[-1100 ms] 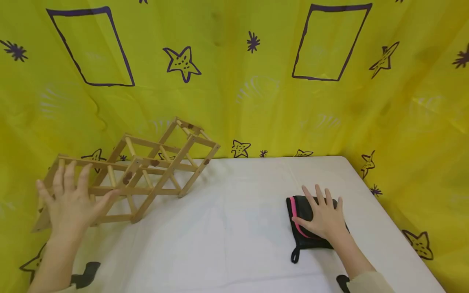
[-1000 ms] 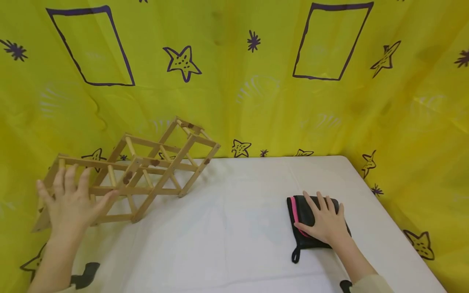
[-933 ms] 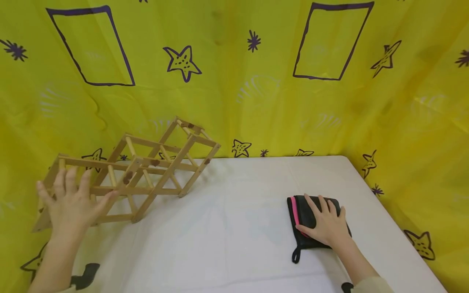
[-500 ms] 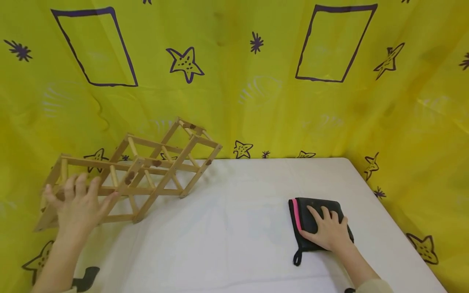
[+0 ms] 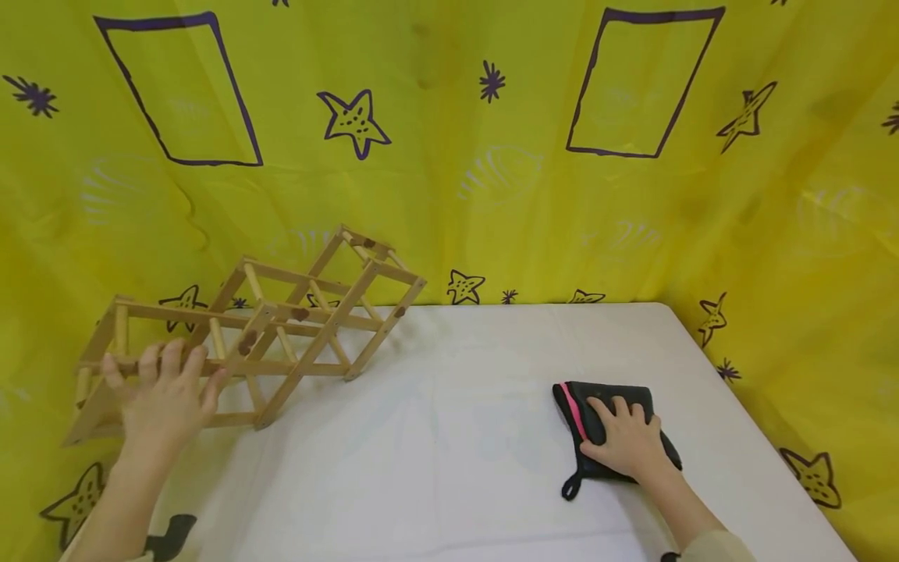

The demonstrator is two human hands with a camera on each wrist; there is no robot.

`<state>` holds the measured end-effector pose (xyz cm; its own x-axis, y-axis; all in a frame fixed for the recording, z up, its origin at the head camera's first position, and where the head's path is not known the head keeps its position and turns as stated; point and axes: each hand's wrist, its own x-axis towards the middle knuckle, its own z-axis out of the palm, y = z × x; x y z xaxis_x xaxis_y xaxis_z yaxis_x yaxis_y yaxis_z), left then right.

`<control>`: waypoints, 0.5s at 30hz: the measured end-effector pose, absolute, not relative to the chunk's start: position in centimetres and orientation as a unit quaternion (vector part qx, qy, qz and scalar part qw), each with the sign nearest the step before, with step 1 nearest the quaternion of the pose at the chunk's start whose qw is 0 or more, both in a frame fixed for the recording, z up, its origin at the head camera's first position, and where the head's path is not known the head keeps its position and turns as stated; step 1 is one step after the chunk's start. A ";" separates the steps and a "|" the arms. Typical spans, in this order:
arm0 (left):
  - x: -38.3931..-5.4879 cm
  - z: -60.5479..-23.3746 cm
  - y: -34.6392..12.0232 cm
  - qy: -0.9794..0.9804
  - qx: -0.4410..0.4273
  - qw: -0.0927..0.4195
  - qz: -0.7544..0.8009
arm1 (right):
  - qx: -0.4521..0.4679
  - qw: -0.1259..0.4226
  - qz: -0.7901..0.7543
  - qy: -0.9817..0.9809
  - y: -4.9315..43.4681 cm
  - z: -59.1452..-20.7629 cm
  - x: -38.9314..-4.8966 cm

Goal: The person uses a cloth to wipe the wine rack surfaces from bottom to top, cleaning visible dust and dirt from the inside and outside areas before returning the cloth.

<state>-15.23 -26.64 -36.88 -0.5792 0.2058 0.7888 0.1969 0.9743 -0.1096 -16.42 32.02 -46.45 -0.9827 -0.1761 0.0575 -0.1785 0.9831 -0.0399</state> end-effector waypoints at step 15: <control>-15.5 -36.7 -26.8 -0.904 -0.133 0.406 0.006 | 0.134 0.079 0.003 -0.988 32.0 -46.8 -16.4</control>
